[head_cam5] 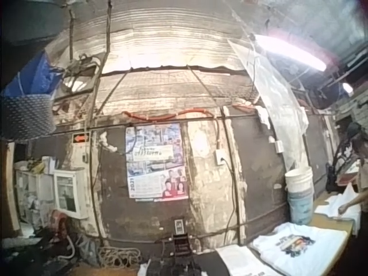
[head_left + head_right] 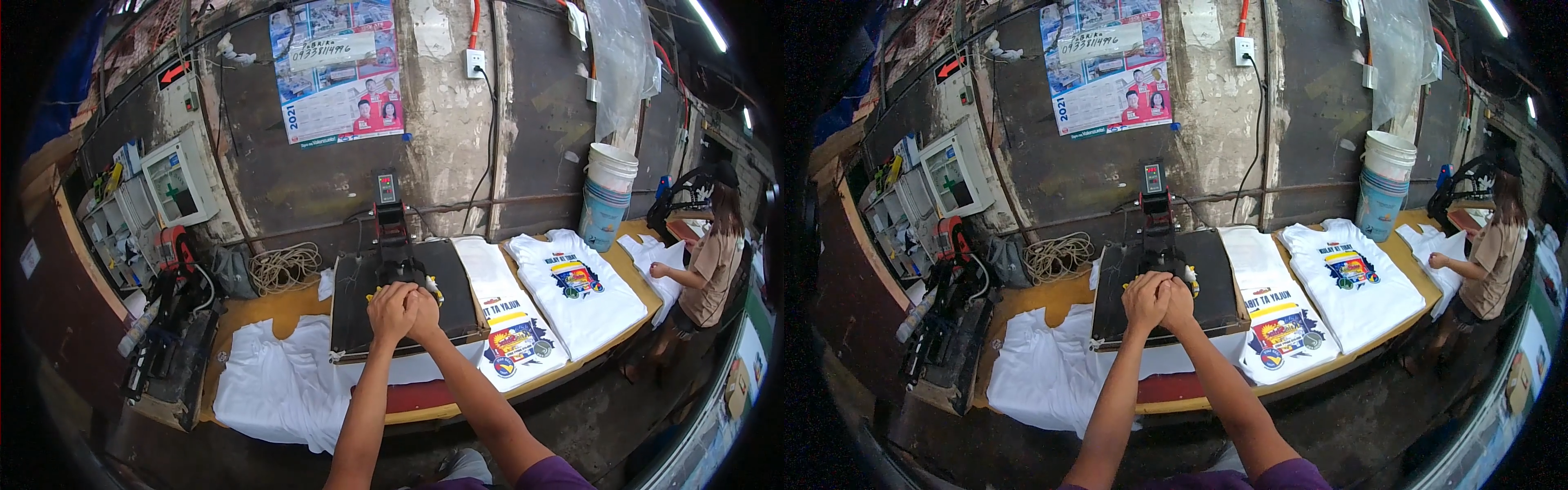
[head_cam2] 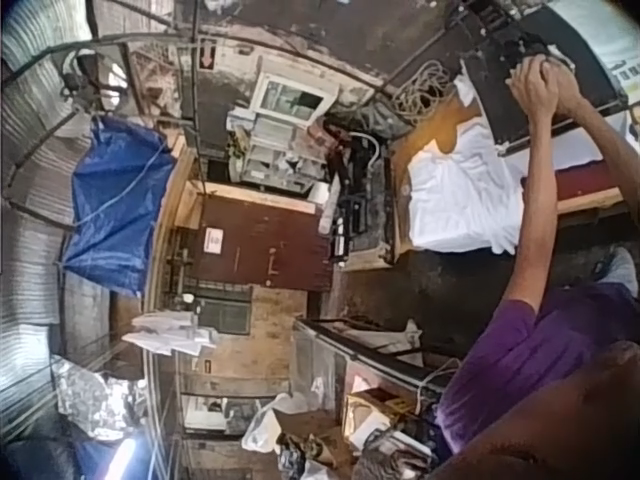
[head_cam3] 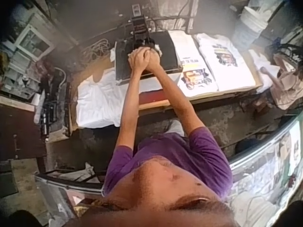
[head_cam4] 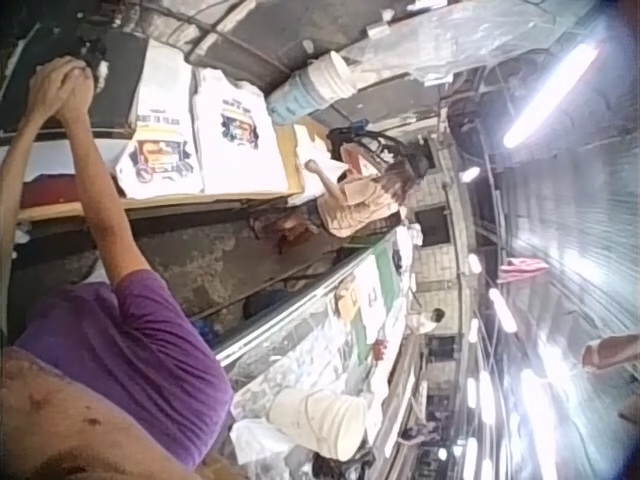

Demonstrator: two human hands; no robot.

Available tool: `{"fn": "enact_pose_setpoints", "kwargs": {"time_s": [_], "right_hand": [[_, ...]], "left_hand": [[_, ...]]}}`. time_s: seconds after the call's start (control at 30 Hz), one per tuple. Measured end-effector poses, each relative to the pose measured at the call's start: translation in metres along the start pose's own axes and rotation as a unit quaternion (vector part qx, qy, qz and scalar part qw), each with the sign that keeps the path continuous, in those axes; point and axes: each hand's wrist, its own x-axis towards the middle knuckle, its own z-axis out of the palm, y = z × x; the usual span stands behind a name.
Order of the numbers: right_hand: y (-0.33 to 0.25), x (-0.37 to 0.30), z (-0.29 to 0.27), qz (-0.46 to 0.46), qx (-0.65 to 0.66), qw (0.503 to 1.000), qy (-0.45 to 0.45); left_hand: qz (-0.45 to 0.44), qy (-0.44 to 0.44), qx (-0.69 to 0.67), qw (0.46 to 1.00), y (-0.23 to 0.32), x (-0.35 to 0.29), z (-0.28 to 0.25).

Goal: Using a heat press machine to apply graphic designs onto white t-shirts.

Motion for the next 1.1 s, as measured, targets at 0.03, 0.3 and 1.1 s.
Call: {"fn": "enact_pose_setpoints", "kwargs": {"time_s": [0.03,0.3,1.1], "right_hand": [[0.0,0.0,0.0,-0.008,-0.023,1.0,-0.008],[-0.002,0.0,-0.005,0.001,0.01,1.0,0.002],[-0.002,-0.002,-0.003,0.0,0.016,1.0,0.012]], "left_hand": [[0.0,0.0,-0.001,1.0,0.0,0.0,0.0],[-0.003,0.002,-0.003,1.0,0.001,0.0,-0.001],[-0.001,0.004,0.002,1.0,-0.002,-0.002,0.001]]}}
